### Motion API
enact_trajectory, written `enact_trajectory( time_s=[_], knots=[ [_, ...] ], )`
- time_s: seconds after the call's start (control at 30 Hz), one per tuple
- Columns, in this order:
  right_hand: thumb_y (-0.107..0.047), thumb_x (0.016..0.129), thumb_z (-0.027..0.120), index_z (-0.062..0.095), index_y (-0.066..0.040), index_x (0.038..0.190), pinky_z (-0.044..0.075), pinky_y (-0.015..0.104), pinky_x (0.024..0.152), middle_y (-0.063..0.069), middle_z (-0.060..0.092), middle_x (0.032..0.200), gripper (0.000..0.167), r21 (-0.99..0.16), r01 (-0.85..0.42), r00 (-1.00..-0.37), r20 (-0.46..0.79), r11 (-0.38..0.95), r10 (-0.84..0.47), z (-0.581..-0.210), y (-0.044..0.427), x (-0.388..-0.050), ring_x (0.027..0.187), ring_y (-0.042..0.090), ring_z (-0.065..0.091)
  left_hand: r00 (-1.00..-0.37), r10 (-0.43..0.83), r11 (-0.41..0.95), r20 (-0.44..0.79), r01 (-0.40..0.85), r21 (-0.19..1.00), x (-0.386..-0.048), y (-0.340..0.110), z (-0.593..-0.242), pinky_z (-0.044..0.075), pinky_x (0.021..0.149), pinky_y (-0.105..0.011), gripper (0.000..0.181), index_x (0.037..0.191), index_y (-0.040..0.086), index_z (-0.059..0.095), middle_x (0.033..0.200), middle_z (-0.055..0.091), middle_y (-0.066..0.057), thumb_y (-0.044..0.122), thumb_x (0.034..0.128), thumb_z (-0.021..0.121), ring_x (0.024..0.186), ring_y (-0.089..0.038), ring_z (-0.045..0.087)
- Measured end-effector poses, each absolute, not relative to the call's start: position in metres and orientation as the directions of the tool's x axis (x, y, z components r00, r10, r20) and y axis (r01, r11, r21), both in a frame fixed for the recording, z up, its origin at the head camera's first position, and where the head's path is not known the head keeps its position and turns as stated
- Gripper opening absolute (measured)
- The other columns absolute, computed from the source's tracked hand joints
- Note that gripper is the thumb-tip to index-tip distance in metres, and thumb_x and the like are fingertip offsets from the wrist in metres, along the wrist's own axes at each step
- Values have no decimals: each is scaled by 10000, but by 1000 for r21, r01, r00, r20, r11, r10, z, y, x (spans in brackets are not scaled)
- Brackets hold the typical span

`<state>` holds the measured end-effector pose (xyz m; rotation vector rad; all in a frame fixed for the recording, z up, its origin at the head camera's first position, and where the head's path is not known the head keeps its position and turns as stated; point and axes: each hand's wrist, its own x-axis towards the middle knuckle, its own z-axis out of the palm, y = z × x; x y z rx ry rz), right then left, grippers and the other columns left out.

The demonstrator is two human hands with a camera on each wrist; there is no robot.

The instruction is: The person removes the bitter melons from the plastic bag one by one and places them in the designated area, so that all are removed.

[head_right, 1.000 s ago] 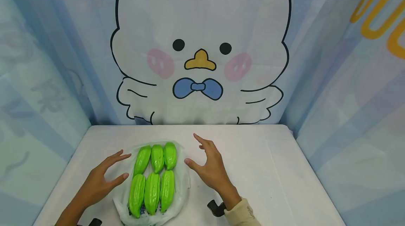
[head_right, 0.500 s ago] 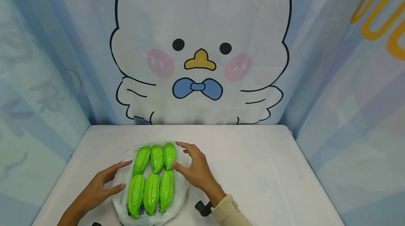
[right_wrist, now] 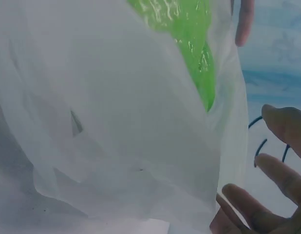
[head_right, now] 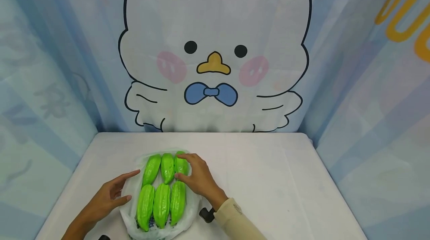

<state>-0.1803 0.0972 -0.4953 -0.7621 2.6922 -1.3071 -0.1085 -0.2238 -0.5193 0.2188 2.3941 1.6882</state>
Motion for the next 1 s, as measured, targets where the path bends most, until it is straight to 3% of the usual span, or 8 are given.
enact_trajectory(
  time_s=[0.03,0.13,0.27,0.4,0.57,0.83,1.0],
  knots=[
    [-249,972,791,572,-180,1524,536,509,1105,74,583,1531,598,-744,-401,-879,148,535,-453,-495,96,-182,1414,297,571,-966,246,326,-78,6,945,-108,-224,-520,491,1172,-435,640,1609,170,472,1712,372,-148,219,1020,717,1562,-452,362],
    [-275,970,794,573,-197,1522,511,525,1133,78,582,1538,600,-719,-381,-887,106,581,-450,-498,92,-187,1433,299,556,-960,269,285,-82,-3,959,-109,-226,-525,493,1075,-201,649,1622,162,448,1711,368,-145,187,1027,704,1498,-225,505],
    [-288,961,805,585,-166,1511,520,529,1118,107,594,1521,605,-700,-375,-892,94,608,-442,-502,90,-195,1405,324,576,-951,297,240,-83,-10,971,-111,-227,-529,496,1039,-153,646,1631,154,430,1709,362,-157,147,1037,683,1359,35,565],
    [-284,965,799,581,-131,1511,545,517,1079,125,590,1523,607,-690,-377,-891,89,617,-445,-505,89,-201,1377,330,593,-949,308,243,-65,12,970,-111,-226,-527,487,1036,-139,640,1621,125,441,1703,363,-189,152,1032,689,1367,38,550],
    [-288,960,804,571,-129,1520,491,550,1149,137,567,1548,627,-676,-370,-892,68,638,-446,-508,85,-206,1421,351,559,-950,310,242,-32,46,969,-111,-226,-526,489,1028,-133,613,1610,90,454,1689,374,-223,134,1040,674,1328,126,513],
    [-306,923,843,596,-142,1499,463,553,1177,131,576,1539,648,-637,-342,-911,44,691,-411,-514,76,-213,1430,354,551,-949,314,242,-8,72,968,-113,-228,-529,468,1034,-115,597,1603,56,455,1686,367,-241,116,1045,658,1339,164,472],
    [-232,897,868,635,-133,1464,492,543,1150,131,606,1505,620,-636,-333,-920,57,696,-388,-517,74,-214,1397,355,579,-950,313,245,-5,75,967,-113,-229,-528,458,1037,-112,585,1602,63,462,1682,378,-231,104,1049,649,1343,180,453]
  ],
)
